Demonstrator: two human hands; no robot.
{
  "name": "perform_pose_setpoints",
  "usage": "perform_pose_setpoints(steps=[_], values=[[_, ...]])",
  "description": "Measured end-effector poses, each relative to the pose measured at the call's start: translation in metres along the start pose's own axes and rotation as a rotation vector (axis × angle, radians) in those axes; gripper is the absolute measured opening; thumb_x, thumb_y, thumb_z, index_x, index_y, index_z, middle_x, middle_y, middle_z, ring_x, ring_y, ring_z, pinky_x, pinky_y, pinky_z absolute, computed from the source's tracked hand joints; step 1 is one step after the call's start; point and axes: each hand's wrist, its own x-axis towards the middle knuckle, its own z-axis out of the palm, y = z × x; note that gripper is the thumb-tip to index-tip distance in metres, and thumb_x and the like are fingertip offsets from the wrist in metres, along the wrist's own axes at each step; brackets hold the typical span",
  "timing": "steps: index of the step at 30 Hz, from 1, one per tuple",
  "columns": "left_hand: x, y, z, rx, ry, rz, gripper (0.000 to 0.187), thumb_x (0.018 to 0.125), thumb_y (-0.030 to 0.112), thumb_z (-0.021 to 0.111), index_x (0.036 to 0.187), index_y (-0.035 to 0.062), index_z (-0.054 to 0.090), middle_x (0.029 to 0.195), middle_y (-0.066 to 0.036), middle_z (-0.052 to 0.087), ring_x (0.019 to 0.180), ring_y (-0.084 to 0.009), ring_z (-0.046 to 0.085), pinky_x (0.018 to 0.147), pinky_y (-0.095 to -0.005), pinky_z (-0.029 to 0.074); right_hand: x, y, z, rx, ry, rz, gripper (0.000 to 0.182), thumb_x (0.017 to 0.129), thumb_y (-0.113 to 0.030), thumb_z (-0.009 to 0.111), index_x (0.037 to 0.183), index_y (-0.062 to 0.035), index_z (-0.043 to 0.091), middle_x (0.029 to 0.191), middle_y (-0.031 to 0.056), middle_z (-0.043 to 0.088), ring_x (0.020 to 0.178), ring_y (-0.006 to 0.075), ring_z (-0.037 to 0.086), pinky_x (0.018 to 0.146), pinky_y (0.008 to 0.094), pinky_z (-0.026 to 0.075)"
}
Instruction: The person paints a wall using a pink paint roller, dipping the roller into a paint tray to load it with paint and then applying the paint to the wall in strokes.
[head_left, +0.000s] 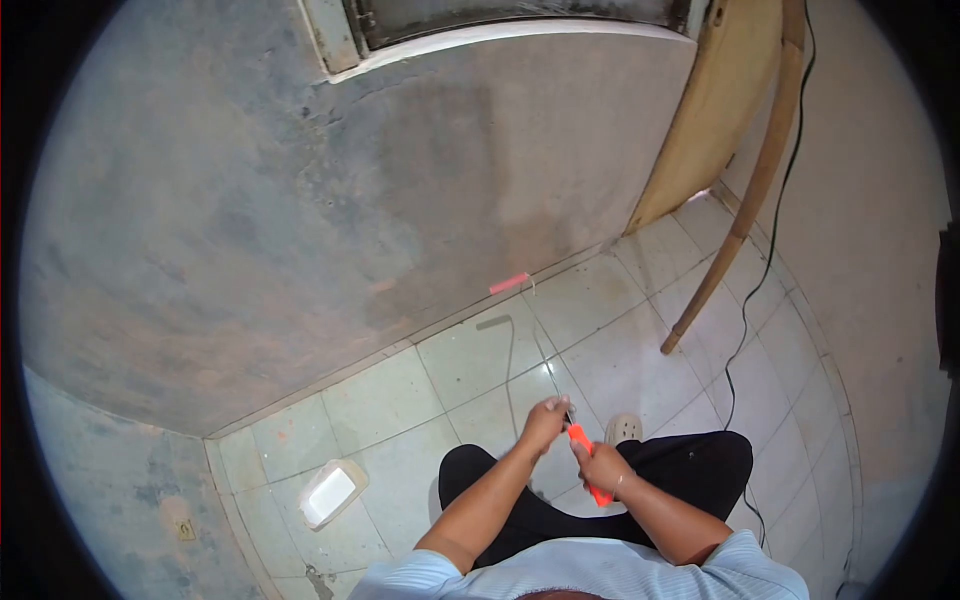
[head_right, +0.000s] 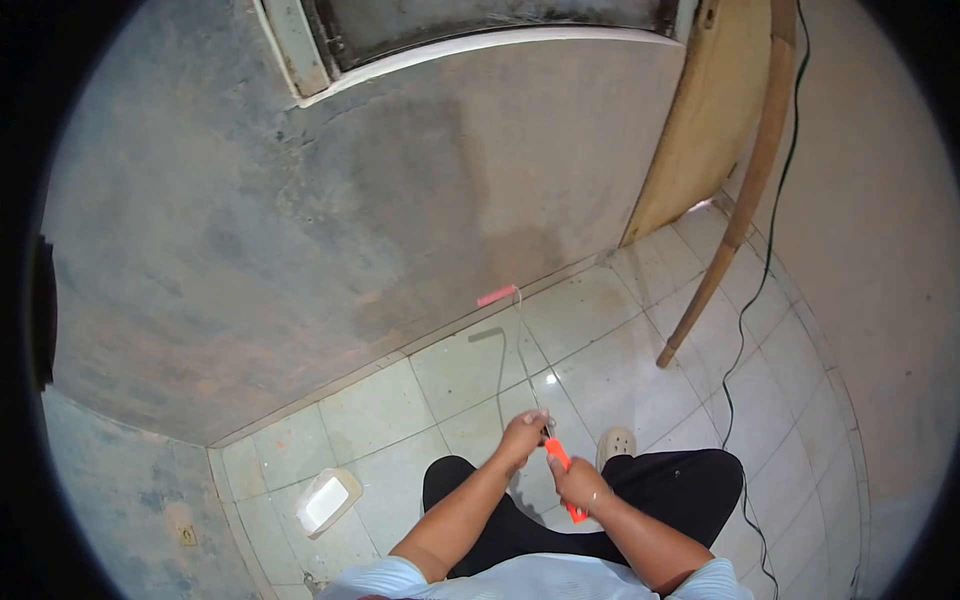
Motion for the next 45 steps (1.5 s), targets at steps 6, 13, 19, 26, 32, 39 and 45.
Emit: perform_pose_setpoints(steps=[6, 13, 19, 26, 32, 39, 45], values=[[0.030, 0.044, 0.003, -0.207, -0.041, -0.005, 0.028, 0.097, 0.030, 0.054, 0.087, 0.0051, 0.062, 0.075, -0.002, 0.058, 0.060, -0.0099, 0.053, 0.060, -0.0243, 0.046, 0.000, -0.050, -0.054, 0.237, -0.074, -0.089, 0.040, 0.096, -0.040, 0.049, 0.086, -0.0011, 0.052, 0.063, 0.0069, 0.055, 0.045, 0.0163, 0.053, 0.044, 0.0302, 0.045], [-0.086, 0.161, 0.034, -0.368, -0.152, 0.343, 0.028, 0.097, 0.027, 0.055, 0.089, 0.0012, 0.061, 0.078, -0.005, 0.062, 0.064, -0.0124, 0.058, 0.059, -0.0248, 0.048, -0.151, -0.111, -0.101, 0.390, -0.124, -0.213, 0.033, 0.098, -0.032, 0.049, 0.082, -0.0019, 0.051, 0.063, 0.0048, 0.054, 0.046, 0.0130, 0.052, 0.044, 0.0271, 0.044], [-0.148, 0.231, 0.052, -0.217, -0.276, 0.568, 0.031, 0.098, 0.027, 0.053, 0.088, -0.0013, 0.060, 0.072, -0.008, 0.062, 0.062, -0.0143, 0.060, 0.060, -0.0264, 0.049, -0.192, -0.101, -0.103, 0.394, -0.081, -0.559, 0.027, 0.100, -0.029, 0.042, 0.093, -0.0035, 0.048, 0.066, 0.0033, 0.053, 0.046, 0.0092, 0.049, 0.044, 0.0226, 0.042], [-0.085, 0.187, 0.035, -0.049, -0.011, 0.605, 0.033, 0.099, 0.028, 0.051, 0.085, -0.0003, 0.059, 0.068, -0.005, 0.060, 0.062, -0.0116, 0.058, 0.059, -0.0254, 0.047, -0.076, -0.076, -0.067, 0.589, -0.073, -0.542, 0.036, 0.101, -0.038, 0.039, 0.089, -0.0049, 0.047, 0.063, 0.0034, 0.050, 0.043, 0.0097, 0.045, 0.043, 0.0241, 0.041], [-0.034, 0.056, 0.004, 0.072, 0.123, 0.306, 0.030, 0.098, 0.025, 0.052, 0.084, -0.0004, 0.061, 0.069, -0.005, 0.061, 0.057, -0.0108, 0.055, 0.056, -0.0248, 0.047, 0.014, 0.011, 0.000, 0.436, -0.103, -0.287, 0.041, 0.100, -0.043, 0.037, 0.082, -0.0075, 0.046, 0.054, 0.0011, 0.044, 0.041, 0.0105, 0.042, 0.040, 0.0259, 0.038], [-0.015, -0.013, -0.022, 0.034, 0.218, 0.077, 0.033, 0.097, 0.027, 0.053, 0.082, -0.0001, 0.064, 0.068, -0.003, 0.059, 0.058, -0.0098, 0.053, 0.056, -0.0247, 0.044, 0.030, 0.004, 0.014, 0.231, -0.185, -0.100, 0.039, 0.099, -0.037, 0.041, 0.085, -0.0016, 0.050, 0.057, 0.0069, 0.052, 0.043, 0.0174, 0.053, 0.042, 0.0321, 0.044], [-0.072, 0.101, -0.027, -0.176, 0.153, 0.286, 0.031, 0.096, 0.029, 0.056, 0.081, 0.0023, 0.063, 0.069, -0.003, 0.058, 0.058, -0.0087, 0.051, 0.054, -0.0245, 0.041, -0.080, -0.104, -0.027, 0.378, -0.200, -0.241, 0.037, 0.098, -0.034, 0.046, 0.084, 0.0000, 0.050, 0.059, 0.0066, 0.054, 0.044, 0.0162, 0.054, 0.043, 0.0303, 0.045]])
